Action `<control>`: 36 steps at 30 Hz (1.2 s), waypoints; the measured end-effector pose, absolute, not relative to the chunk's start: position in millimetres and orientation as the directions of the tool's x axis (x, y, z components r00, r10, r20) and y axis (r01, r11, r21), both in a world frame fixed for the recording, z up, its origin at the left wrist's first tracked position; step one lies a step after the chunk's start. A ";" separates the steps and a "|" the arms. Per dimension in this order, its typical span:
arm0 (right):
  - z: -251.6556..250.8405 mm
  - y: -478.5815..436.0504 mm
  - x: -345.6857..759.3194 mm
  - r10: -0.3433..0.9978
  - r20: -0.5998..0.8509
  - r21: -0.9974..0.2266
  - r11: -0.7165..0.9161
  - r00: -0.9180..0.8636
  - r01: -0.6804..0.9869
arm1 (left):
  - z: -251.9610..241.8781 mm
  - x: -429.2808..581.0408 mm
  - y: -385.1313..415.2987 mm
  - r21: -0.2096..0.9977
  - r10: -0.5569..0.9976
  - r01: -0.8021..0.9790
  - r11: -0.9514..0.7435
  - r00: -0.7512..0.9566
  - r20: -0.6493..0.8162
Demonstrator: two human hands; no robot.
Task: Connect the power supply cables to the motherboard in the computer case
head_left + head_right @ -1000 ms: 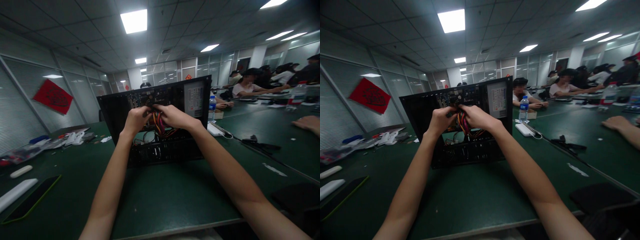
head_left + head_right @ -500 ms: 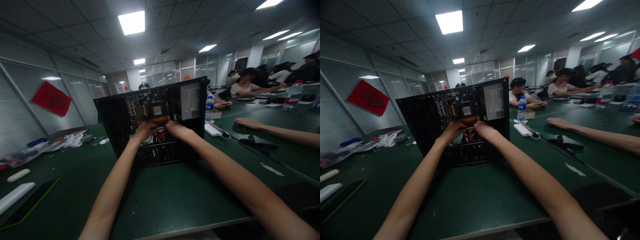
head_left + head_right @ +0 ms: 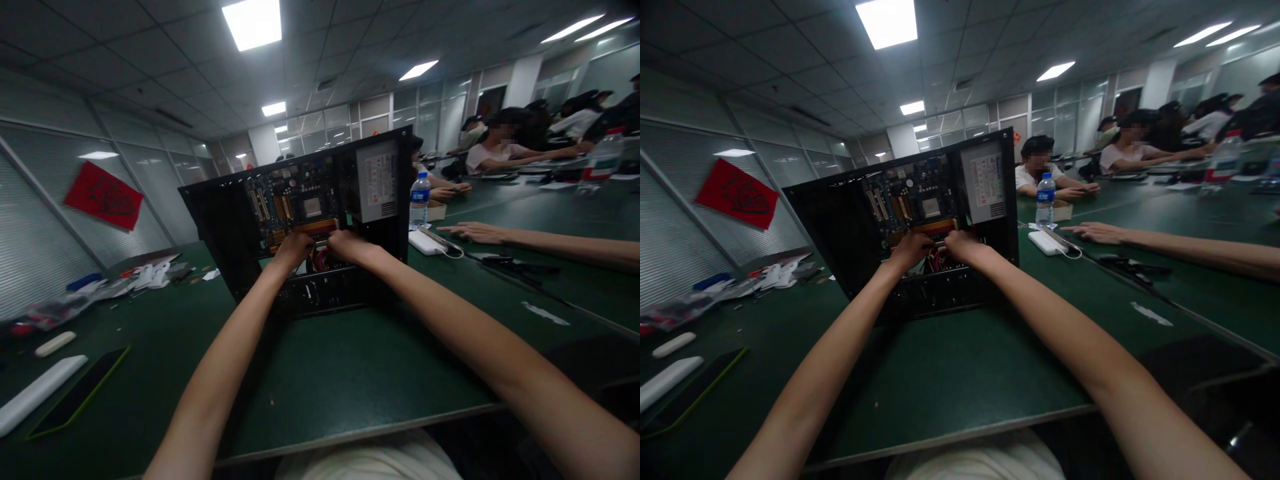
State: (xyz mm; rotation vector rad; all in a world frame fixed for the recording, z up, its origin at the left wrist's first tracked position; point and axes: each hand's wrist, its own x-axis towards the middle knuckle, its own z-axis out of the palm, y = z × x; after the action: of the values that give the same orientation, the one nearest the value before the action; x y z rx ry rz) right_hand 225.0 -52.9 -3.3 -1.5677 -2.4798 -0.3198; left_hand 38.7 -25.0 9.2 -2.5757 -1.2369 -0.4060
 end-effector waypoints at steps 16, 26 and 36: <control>-3.8 -53.1 225.8 0.861 0.266 0.112 0.420 -0.434 0.901 | 9.5 40.7 -29.3 -0.201 0.755 0.834 -0.514 0.551 0.356; 1.4 -49.3 223.9 0.788 0.293 0.223 0.495 -0.542 0.840 | 8.5 48.0 -30.4 -0.199 0.816 0.874 -0.443 0.485 0.315; 5.4 -28.1 222.3 0.627 0.317 0.377 0.605 -0.712 0.701 | 11.3 49.5 -36.3 -0.157 0.817 0.880 -0.447 0.474 0.328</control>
State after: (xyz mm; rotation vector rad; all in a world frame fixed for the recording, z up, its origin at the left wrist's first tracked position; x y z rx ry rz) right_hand 222.3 -28.1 5.4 -1.1149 -2.6760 -0.7279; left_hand 49.5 -36.3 11.3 -2.4208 -1.4406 -0.2936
